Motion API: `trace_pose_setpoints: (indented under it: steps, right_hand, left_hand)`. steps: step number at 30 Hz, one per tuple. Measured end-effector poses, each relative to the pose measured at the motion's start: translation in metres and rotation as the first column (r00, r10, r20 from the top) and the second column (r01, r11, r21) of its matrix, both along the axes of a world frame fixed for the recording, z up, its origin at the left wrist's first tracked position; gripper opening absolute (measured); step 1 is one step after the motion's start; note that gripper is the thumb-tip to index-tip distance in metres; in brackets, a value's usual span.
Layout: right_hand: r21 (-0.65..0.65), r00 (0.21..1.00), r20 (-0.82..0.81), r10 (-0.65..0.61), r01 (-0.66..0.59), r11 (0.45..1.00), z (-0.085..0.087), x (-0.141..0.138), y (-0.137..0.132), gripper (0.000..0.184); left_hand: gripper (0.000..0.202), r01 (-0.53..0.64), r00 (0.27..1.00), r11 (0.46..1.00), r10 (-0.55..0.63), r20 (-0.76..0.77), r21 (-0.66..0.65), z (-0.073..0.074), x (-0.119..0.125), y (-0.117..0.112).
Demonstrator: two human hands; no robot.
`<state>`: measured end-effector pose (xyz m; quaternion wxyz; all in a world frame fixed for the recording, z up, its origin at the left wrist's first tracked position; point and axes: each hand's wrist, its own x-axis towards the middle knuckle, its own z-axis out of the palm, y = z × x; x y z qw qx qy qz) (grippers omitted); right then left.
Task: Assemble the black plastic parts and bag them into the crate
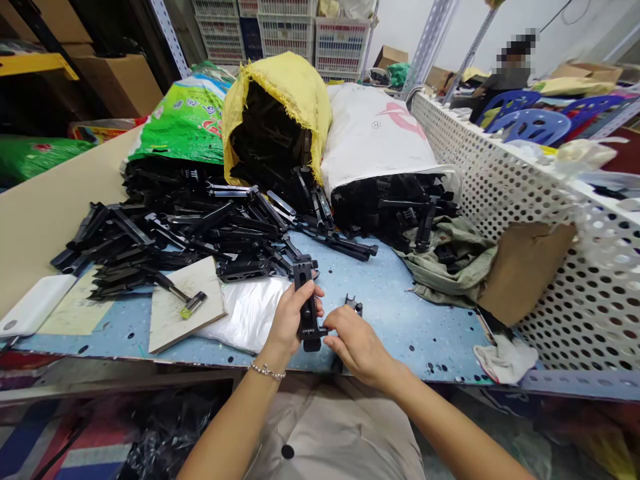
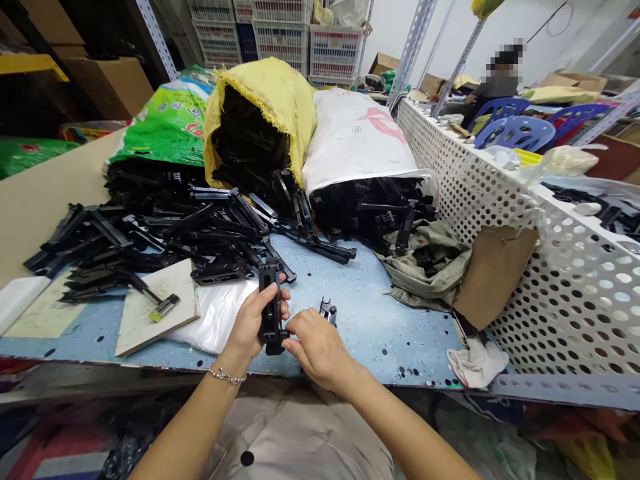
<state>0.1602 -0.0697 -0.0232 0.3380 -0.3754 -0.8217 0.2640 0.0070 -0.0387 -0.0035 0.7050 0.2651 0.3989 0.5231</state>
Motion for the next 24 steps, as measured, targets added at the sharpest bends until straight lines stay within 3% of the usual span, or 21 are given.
trace_pose_setpoints:
  steps: [2, 6, 9, 11, 13, 15, 17, 18, 21, 24]
  right_hand:
    - [0.099, 0.998, 0.051, -0.024, 0.019, 0.995, -0.005, 0.001, -0.01, 0.028]
    - [0.079, 0.992, 0.126, -0.003, -0.007, 0.997, -0.002, 0.0, -0.011, 0.028]
    - [-0.023, 0.995, 0.095, 0.025, -0.022, 0.999, 0.005, -0.002, -0.011, 0.03]
    - [-0.171, 1.0, -0.001, -0.005, 0.005, 0.985, 0.007, -0.005, -0.011, 0.032]
    - [-0.381, 0.988, -0.141, -0.057, -0.001, 0.924, 0.007, -0.009, -0.008, 0.035]
    - [-0.575, 0.95, -0.281, -0.136, -0.053, 0.817, 0.005, -0.012, -0.004, 0.039]
    - [-0.667, 0.911, -0.372, -0.177, -0.13, 0.734, 0.005, -0.012, 0.002, 0.043]
    - [-0.676, 0.904, -0.396, -0.163, -0.166, 0.718, 0.006, -0.011, 0.004, 0.043]
    - [-0.63, 0.921, -0.385, -0.059, -0.215, 0.746, 0.01, -0.006, 0.006, 0.042]
    - [-0.559, 0.941, -0.335, -0.054, -0.152, 0.815, 0.012, -0.001, 0.003, 0.041]
  left_hand:
    - [0.046, 0.027, 0.999, 1.0, -0.027, 0.019, -0.006, -0.001, 0.002, 0.0]
    - [0.035, 0.039, 0.999, 0.999, -0.039, -0.004, 0.0, -0.004, 0.006, -0.002]
    - [0.035, 0.087, 0.994, 0.996, -0.084, -0.071, 0.031, -0.002, 0.005, -0.002]
    - [0.042, 0.082, 0.985, 0.99, -0.063, -0.159, 0.117, 0.004, 0.002, -0.002]
    - [0.055, 0.1, 0.968, 0.961, -0.034, -0.247, 0.259, 0.013, -0.002, -0.003]
    - [0.071, 0.135, 0.954, 0.909, -0.012, -0.298, 0.395, 0.024, -0.005, -0.004]
    - [0.081, 0.166, 0.941, 0.873, -0.001, -0.337, 0.459, 0.035, -0.007, -0.003]
    - [0.082, 0.19, 0.932, 0.864, -0.009, -0.362, 0.467, 0.039, -0.007, -0.001]
    - [0.07, 0.308, 0.895, 0.823, -0.081, -0.44, 0.476, 0.046, -0.006, 0.006]
    - [0.06, 0.329, 0.902, 0.788, -0.1, -0.42, 0.52, 0.044, -0.003, 0.012]
